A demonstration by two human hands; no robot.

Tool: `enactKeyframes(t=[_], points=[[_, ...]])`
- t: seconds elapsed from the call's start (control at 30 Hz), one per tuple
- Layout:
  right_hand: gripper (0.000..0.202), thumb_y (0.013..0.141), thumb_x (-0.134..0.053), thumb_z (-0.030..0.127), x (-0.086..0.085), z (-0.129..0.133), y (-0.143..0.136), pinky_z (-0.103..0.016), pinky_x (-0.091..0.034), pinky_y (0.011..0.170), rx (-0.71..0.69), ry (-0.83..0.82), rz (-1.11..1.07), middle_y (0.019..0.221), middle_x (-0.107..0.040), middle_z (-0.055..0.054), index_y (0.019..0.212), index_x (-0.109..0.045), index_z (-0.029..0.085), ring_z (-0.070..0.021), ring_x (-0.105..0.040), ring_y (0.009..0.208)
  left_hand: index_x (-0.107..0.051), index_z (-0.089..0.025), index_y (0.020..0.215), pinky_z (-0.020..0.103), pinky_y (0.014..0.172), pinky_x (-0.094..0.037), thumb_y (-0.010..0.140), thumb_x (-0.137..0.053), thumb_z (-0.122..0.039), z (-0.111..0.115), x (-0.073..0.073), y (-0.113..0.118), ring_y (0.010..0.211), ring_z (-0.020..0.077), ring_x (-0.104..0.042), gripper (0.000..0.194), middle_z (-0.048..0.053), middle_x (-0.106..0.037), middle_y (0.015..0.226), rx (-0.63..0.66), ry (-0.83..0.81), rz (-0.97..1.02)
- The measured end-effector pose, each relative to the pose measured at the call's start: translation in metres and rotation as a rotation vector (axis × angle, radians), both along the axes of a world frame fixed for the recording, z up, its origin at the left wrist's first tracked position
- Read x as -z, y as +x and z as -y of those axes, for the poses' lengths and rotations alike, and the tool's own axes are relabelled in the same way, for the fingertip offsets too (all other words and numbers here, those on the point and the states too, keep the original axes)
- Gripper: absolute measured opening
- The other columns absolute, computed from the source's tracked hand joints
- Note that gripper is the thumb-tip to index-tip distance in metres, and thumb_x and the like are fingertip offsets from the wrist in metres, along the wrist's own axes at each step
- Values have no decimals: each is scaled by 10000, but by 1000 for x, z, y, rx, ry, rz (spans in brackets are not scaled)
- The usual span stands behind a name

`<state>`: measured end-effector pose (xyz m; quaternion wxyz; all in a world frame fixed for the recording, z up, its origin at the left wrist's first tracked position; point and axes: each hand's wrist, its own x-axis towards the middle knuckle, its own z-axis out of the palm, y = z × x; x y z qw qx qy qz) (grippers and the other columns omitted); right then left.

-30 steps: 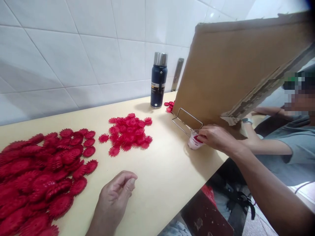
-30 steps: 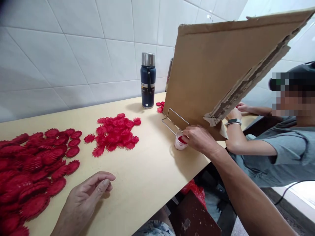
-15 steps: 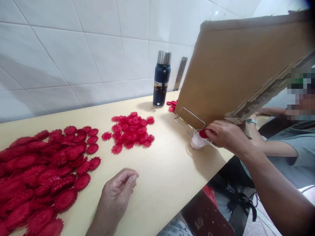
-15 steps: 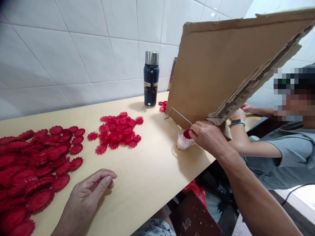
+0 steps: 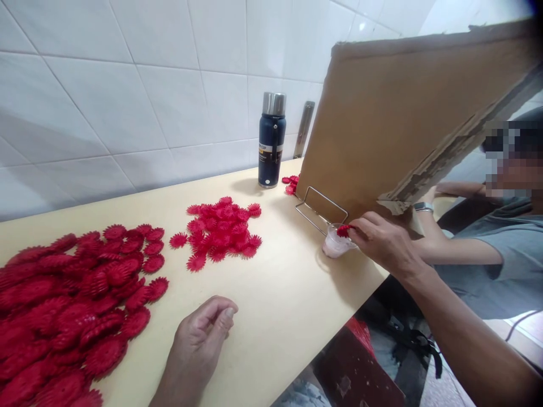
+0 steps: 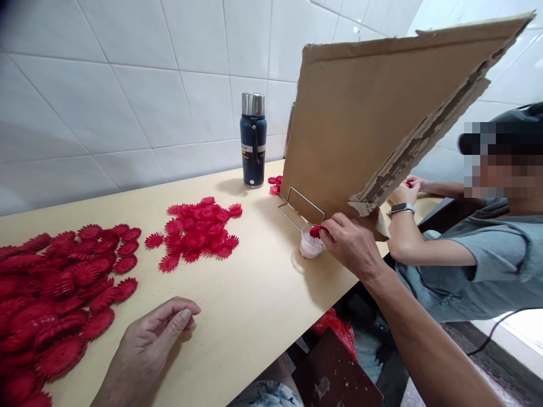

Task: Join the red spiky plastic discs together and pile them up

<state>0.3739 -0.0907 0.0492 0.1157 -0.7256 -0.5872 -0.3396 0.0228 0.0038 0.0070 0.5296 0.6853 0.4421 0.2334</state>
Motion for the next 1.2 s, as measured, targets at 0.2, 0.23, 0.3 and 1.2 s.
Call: enactKeyframes(t=[0.2,0.23,0.3,1.2], points=[[282,863,-469,286,2,3,-4,-250,-333,490,65,-10,-91,714,-646,-61,716,-679,170,-146,-573,632,-622,-179,776,246,575,-429,799,-519,-417,4,-5,2,640,158,-542,260,9,-569,640,-38,-1,-10],[278,861,-468,286,1,3,-6,-253,-348,500,62,29,-135,710,-647,-63,726,-680,168,-152,-576,634,-622,-179,797,249,584,-432,801,-522,-410,4,-5,2,644,157,-542,252,9,-572,650,-54,-7,0],[259,853,-471,281,-2,4,-15,-269,-383,531,59,131,-254,699,-642,-71,740,-672,164,-164,-575,628,-622,-176,846,256,618,-440,797,-542,-398,5,-9,2,663,154,-542,242,13,-584,687,-99,-19,31],[504,929,-265,525,10,-141,-264,-457,-279,1103,-762,-241,-1366,1355,-471,-63,1291,-501,263,-226,-384,1296,-627,-161,847,293,892,-456,825,-535,-364,-31,-19,35,1011,182,-605,224,55,-676,929,-629,-248,1072]])
